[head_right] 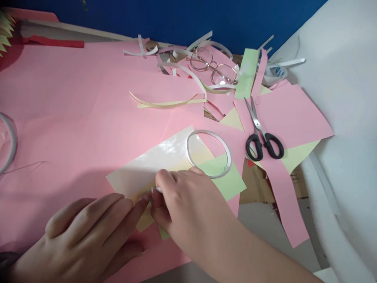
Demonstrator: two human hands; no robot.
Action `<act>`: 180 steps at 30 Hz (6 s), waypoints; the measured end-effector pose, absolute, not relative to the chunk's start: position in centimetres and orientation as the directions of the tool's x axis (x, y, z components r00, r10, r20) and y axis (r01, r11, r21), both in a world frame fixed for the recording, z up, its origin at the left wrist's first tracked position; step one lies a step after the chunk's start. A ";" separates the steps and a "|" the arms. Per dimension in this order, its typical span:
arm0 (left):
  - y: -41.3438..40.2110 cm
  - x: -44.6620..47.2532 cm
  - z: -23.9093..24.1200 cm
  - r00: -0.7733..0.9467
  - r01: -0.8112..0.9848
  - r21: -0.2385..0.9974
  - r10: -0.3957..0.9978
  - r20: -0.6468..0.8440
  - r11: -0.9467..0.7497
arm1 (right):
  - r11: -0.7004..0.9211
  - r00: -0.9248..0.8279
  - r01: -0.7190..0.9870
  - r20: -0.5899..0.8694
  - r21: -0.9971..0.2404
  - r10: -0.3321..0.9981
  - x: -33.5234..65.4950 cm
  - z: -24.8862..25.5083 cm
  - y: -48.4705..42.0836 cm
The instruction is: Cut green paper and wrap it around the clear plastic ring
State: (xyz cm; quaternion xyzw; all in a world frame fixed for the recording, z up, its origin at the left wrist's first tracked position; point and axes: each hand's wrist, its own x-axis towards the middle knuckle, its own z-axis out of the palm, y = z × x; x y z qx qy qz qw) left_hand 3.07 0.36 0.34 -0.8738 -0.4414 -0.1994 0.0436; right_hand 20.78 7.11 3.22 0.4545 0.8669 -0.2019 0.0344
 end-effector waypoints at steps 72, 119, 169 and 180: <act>0.6 3.2 1.0 0.569 0.788 0.063 0.765 0.302 -0.612 | 0.552 -0.618 0.778 -0.208 -0.300 0.758 20.5 3.3 6.9; 0.9 3.0 0.6 0.568 0.777 0.104 0.762 0.312 -0.621 | 0.564 -0.593 0.796 -0.092 -0.220 0.800 21.9 3.4 7.3; 1.0 3.5 0.4 0.568 0.804 0.139 0.816 0.108 -0.578 | 0.634 -0.643 0.766 -0.117 -0.110 0.757 22.0 3.4 7.1; 0.7 3.3 0.0 0.577 0.787 0.199 0.811 0.099 -0.584 | 0.598 -0.602 0.798 -0.097 -0.074 0.792 22.2 4.5 6.8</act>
